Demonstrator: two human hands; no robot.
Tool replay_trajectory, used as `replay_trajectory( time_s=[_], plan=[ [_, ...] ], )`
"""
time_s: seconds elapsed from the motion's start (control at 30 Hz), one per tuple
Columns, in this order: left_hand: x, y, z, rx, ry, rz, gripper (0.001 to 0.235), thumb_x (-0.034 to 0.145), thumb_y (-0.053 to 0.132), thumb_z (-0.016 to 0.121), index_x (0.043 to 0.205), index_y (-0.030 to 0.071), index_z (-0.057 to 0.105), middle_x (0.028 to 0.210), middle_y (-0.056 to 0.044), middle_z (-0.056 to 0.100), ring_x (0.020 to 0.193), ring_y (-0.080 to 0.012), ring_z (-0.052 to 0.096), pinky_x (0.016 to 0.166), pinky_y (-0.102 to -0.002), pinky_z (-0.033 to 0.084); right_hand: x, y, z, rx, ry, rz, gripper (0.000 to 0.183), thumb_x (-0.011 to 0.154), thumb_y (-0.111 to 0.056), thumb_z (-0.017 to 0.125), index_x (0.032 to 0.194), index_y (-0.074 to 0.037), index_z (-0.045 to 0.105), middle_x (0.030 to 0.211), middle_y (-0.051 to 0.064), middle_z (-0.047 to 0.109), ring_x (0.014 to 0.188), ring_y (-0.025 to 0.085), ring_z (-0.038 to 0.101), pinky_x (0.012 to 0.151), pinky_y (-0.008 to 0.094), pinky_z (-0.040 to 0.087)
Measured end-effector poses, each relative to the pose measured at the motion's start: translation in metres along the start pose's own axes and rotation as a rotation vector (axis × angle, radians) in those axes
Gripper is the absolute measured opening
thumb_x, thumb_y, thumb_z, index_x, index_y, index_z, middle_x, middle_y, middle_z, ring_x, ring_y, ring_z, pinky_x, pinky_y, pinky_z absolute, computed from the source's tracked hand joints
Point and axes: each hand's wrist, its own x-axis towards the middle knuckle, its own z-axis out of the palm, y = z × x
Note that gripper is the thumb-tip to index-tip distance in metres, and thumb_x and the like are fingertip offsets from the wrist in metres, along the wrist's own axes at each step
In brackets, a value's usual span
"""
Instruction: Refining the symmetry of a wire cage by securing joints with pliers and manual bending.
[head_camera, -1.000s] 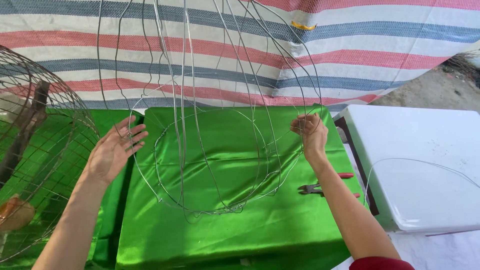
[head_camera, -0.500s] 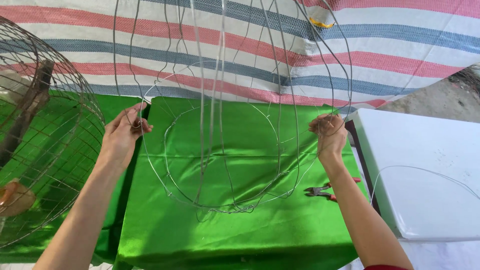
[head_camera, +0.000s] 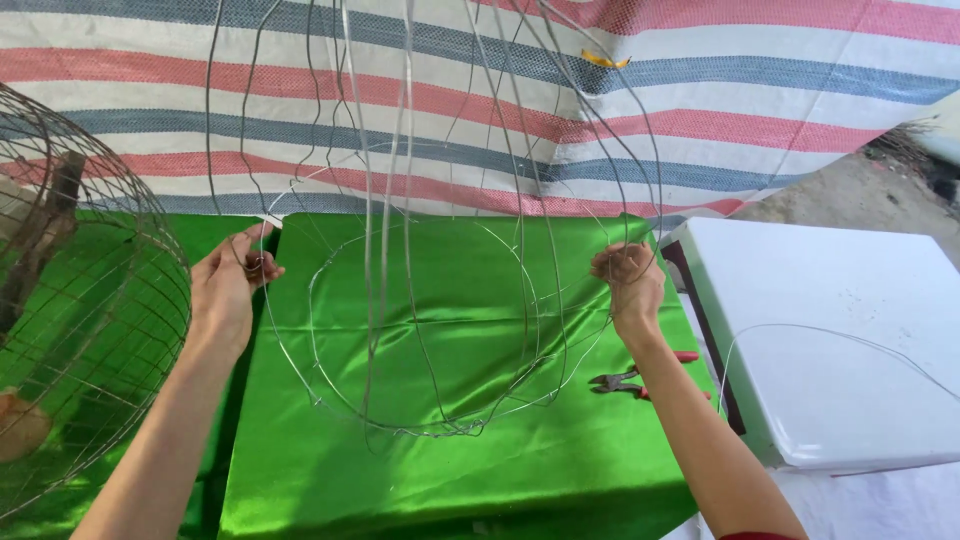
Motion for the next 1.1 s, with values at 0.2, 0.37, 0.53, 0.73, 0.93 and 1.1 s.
replay_trajectory(
  time_s=[0.2,0.37,0.53,0.73,0.93,1.1],
  plan=[
    [0.005,0.004,0.0,0.061,-0.022,-0.041,0.042,0.114,0.039,0.04,0.136,0.015,0.067,0.098,-0.018,0.072,0.092,-0.0221,0.071,0.095,-0.043,0.058,0.005,0.009,-0.008,-0.072,0.008,0.006,0.047,0.113,-0.037,0.034,0.102,-0.008,0.069,0.088,0.016,0.074,0.086,0.026,0.074,0.078,0.037,0.061],
    [-0.047,0.09,0.02,0.306,0.151,0.529,0.04,0.118,0.027,0.039,0.141,-0.003,0.054,0.118,-0.025,0.059,0.115,-0.0358,0.055,0.104,-0.056,0.046,0.003,0.005,-0.011,-0.086,-0.011,0.016,0.047,0.115,-0.037,0.034,0.104,-0.008,0.069,0.091,0.015,0.075,0.087,0.025,0.074,0.08,0.036,0.061],
    [-0.158,0.204,0.082,0.629,0.134,1.314,0.012,0.098,0.011,0.064,0.108,0.006,0.069,0.101,-0.005,0.059,0.096,-0.0275,0.051,0.092,-0.043,0.038,0.001,0.002,-0.011,-0.087,-0.033,-0.012,0.047,0.115,-0.036,0.034,0.101,-0.005,0.068,0.088,0.016,0.073,0.085,0.024,0.074,0.08,0.036,0.061],
    [-0.208,0.23,0.135,1.066,0.026,1.189,0.047,0.106,0.054,0.058,0.099,0.007,0.06,0.088,-0.007,0.058,0.077,-0.0211,0.052,0.061,-0.036,0.047,-0.002,-0.003,-0.021,0.022,0.012,0.04,0.036,0.113,-0.024,0.037,0.106,-0.002,0.065,0.084,0.016,0.069,0.076,0.025,0.068,0.072,0.037,0.059],
    [-0.217,0.233,0.155,1.023,0.237,1.394,0.049,0.109,0.034,0.067,0.14,0.002,0.045,0.125,-0.021,0.057,0.105,-0.0318,0.057,0.085,-0.043,0.049,0.0,-0.003,-0.025,-0.051,-0.009,0.015,0.044,0.115,-0.029,0.032,0.102,-0.003,0.065,0.084,0.014,0.07,0.07,0.023,0.064,0.069,0.035,0.056],
    [-0.216,0.238,0.176,1.122,-0.396,0.691,0.051,0.104,0.05,0.063,0.111,0.0,0.056,0.07,-0.003,0.062,0.045,-0.0129,0.048,0.032,-0.029,0.042,-0.004,-0.003,-0.022,-0.072,-0.033,-0.004,0.043,0.114,-0.029,0.033,0.101,-0.004,0.066,0.086,0.013,0.07,0.074,0.022,0.066,0.072,0.033,0.056]
  ],
)
